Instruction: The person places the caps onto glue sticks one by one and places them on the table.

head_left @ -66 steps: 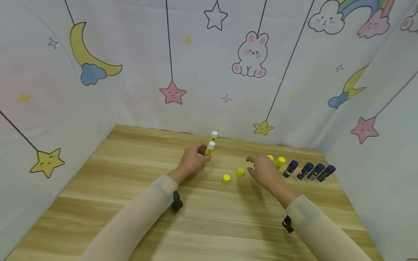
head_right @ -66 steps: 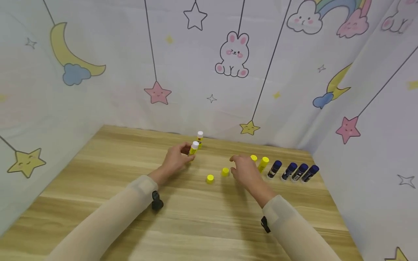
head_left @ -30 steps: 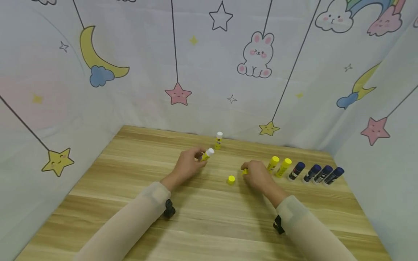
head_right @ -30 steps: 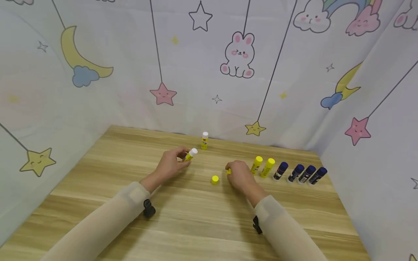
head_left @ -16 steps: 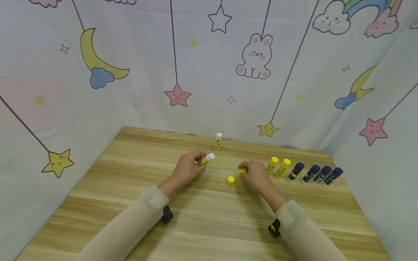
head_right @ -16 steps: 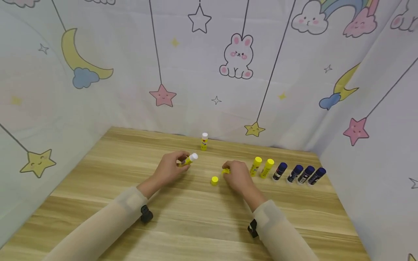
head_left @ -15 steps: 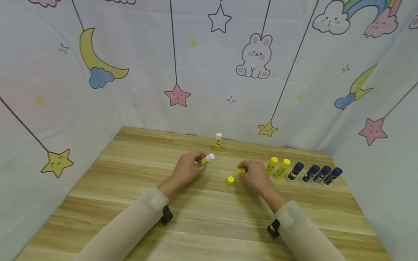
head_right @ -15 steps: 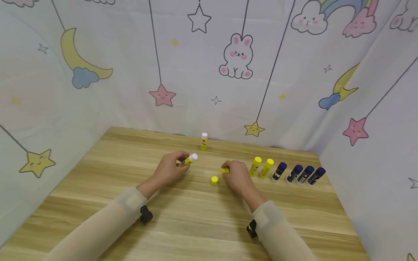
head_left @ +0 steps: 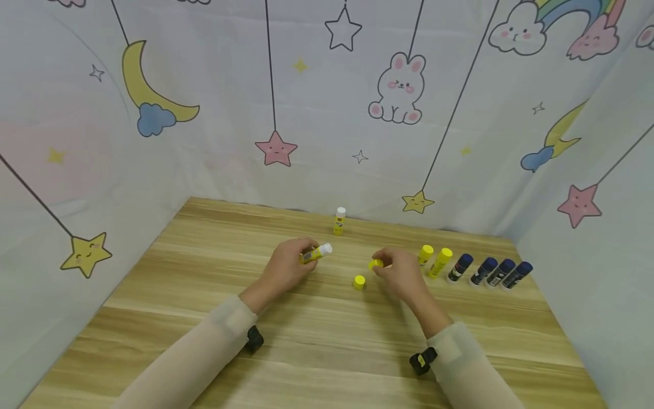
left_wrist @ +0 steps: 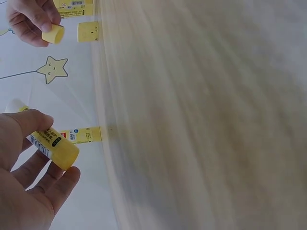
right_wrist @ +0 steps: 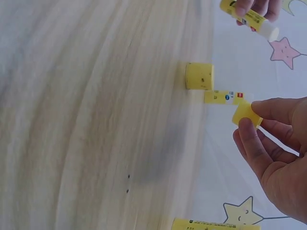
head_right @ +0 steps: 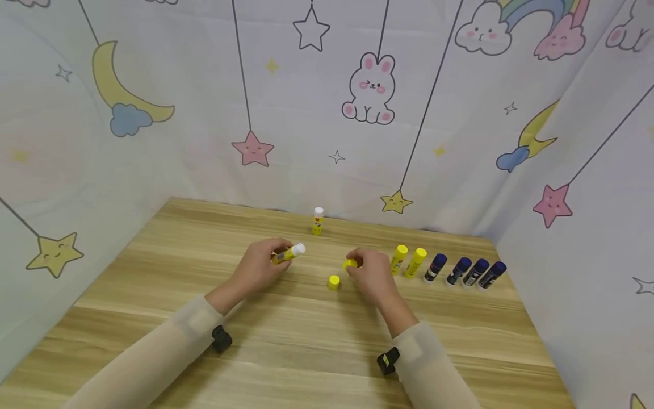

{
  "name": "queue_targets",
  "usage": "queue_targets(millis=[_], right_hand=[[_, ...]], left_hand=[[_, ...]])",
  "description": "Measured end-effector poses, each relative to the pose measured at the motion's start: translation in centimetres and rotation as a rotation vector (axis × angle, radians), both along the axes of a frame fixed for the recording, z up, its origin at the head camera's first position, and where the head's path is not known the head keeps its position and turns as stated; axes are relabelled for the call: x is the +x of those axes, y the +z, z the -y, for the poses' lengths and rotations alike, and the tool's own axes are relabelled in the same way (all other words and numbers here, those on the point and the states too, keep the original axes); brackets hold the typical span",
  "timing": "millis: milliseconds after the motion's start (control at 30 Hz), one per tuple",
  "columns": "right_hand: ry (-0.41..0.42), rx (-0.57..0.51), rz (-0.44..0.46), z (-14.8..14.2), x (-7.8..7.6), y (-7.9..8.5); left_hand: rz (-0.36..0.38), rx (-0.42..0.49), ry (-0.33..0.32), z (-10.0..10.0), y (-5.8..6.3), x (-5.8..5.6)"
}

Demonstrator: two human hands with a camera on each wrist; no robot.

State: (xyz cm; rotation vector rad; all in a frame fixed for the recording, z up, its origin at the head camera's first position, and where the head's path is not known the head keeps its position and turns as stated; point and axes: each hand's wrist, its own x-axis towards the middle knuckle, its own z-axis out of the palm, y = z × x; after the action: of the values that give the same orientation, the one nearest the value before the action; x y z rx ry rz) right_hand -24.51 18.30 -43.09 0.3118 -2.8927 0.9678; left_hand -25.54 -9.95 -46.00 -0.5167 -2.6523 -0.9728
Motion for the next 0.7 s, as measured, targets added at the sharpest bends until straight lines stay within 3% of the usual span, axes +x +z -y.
queue_targets(millis=[267, 700], right_hand=[[-0.039, -0.151, 0.006, 0.9, 1.4, 0.5], [-0.113, -0.380, 0.138, 2.0, 2.0, 0.1]], left_hand=[[-0.058, -0.052, -0.010, 0.0, 0.2, 0.3], [-0.157, -0.117, -0.016, 0.4, 0.8, 1.3]])
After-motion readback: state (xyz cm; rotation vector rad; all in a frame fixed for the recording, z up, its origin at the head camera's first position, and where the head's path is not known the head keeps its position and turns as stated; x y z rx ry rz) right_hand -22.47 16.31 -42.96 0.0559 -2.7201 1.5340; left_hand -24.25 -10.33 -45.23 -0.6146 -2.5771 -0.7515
